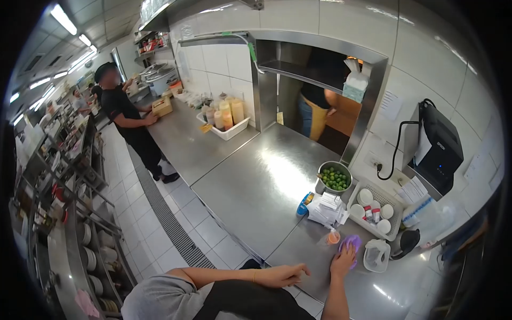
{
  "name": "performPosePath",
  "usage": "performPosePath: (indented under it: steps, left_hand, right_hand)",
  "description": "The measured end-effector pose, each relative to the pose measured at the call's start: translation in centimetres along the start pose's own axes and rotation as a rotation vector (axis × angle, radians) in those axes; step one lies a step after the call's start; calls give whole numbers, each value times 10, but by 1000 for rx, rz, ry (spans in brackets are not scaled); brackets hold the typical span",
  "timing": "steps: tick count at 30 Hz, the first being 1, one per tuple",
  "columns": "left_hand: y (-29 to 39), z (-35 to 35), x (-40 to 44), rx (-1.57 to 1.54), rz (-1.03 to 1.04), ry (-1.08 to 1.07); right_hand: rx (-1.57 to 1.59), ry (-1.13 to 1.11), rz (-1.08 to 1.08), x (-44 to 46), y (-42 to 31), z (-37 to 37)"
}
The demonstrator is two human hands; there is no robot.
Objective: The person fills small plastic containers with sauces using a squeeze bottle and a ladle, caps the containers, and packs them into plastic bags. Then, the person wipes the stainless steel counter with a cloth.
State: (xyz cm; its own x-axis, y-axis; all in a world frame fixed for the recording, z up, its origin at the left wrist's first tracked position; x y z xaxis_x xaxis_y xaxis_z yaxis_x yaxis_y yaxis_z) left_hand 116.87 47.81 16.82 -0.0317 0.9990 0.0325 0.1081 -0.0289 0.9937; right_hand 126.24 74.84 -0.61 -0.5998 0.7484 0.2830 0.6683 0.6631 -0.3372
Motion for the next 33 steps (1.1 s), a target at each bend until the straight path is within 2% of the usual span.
performPosePath:
  steps: [2,4,6,12,16,18,19,21,22,24,25,26,28,32,33]
  left_hand:
    - [-4,-12,-4,136,-3,9]
    - [-17,-17,-3,249,-43,-158]
    - [-14,-23,1,278,-14,-188]
    - [1,-29,20,205,16,-71]
    - [-4,-2,32,218,33,-188]
    - [-10,15,34,200,50,-330]
    - [-10,16,38,197,54,-326]
    - [7,10,39,223,348,-96]
    - [13,7,40,211,346,-81]
    - [14,-13,45,84,146,29]
    - [11,-21,46,110,180,91]
    - [11,-23,44,104,178,106]
    - [3,-29,42,-56,-16,74]
    - [-10,-25,31,-86,-56,158]
    - [-25,-20,28,-47,-157,111]
  right_hand:
    - [2,27,11,1,3,-2]
    - [47,45,-17,1,1,-6]
    - [48,49,17,-1,0,-9]
    - [77,34,55,-3,1,-10]
    - [77,42,56,-2,4,-6]
    - [78,43,54,-5,5,-5]
    - [79,51,49,-2,5,-6]
    - [77,32,50,1,7,-4]
    - [80,19,55,1,8,-3]
    - [86,10,42,-3,7,-5]
    - [101,20,38,0,5,-7]
    - [98,10,25,-1,4,-7]
    - [79,23,24,-1,3,-8]
    - [55,-19,56,2,1,-3]
    - [48,-5,60,2,1,-2]
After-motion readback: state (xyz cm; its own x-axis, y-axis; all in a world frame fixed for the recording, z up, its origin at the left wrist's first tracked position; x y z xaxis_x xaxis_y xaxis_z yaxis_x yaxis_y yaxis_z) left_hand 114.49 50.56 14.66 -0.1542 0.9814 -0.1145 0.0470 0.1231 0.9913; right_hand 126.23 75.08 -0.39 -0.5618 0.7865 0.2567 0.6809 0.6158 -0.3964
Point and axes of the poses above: each hand's wrist, its own x-axis towards the middle knuckle, its own z-axis out of the palm, y = z × x, the point moved 6 cm from there along x, towards the middle knuckle, and after that the axes turned 1 degree about z, right-handed, at the moved point
